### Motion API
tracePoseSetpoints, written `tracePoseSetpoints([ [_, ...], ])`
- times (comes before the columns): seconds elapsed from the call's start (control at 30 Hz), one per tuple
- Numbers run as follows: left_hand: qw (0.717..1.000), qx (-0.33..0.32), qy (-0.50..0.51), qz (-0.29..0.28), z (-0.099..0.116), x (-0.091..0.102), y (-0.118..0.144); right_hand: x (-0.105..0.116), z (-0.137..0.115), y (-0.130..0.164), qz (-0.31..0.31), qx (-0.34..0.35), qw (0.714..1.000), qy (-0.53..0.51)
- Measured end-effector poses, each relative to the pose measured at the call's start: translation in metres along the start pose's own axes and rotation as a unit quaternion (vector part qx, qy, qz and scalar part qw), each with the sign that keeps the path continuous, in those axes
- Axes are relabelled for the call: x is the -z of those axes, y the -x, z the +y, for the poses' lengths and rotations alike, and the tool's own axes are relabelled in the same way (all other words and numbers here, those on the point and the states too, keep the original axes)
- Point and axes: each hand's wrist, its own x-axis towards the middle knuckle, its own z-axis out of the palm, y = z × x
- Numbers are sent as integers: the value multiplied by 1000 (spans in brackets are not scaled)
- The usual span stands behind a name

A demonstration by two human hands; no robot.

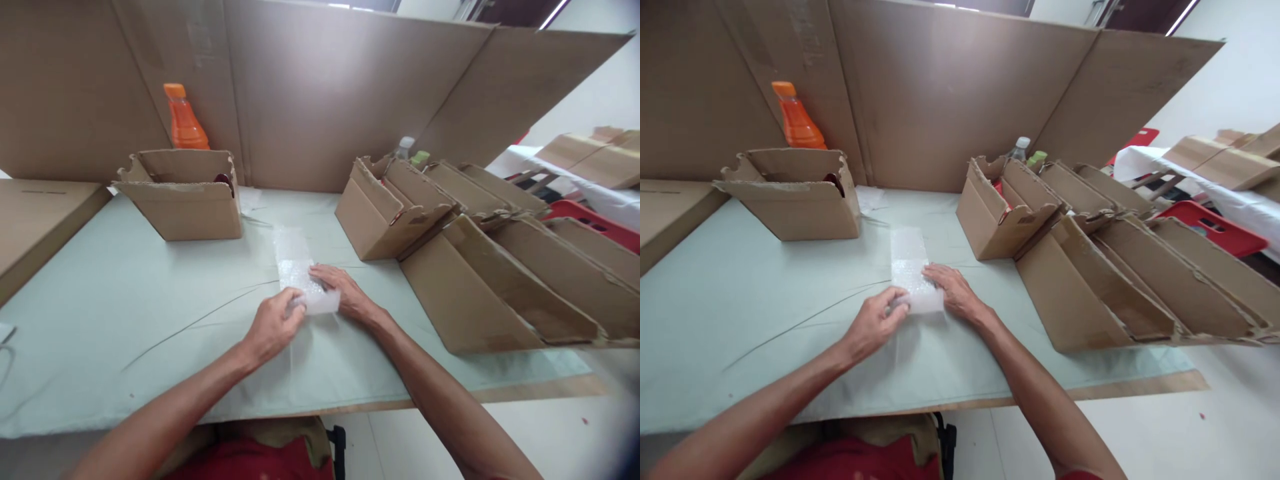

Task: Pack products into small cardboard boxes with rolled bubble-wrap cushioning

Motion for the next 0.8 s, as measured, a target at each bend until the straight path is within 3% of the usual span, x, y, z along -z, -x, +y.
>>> tracePoseSetpoints([
  [0.07,997,59,-42,-3,1,7,-21,12,-3,7,54,-18,998,-7],
  [0.17,993,86,-79,-8,-3,11,-47,32,-22,27,173,-35,984,15],
  [0.23,992,88,-86,-18,-8,9,-58,39,-41,39,192,-2,981,29],
  [0.33,991,89,-101,-23,-14,5,-66,35,-61,44,88,65,992,56],
  [0.47,989,88,-116,-10,-21,-1,-73,15,-58,31,-35,78,989,122],
  [0.67,991,30,-122,52,-29,-1,-61,4,-45,8,-54,100,979,170],
  [0.73,988,-39,-128,77,-30,2,-50,5,-44,2,-57,106,976,180],
  [0.8,978,-136,-145,63,-33,5,-38,7,-41,-4,-70,97,977,174],
])
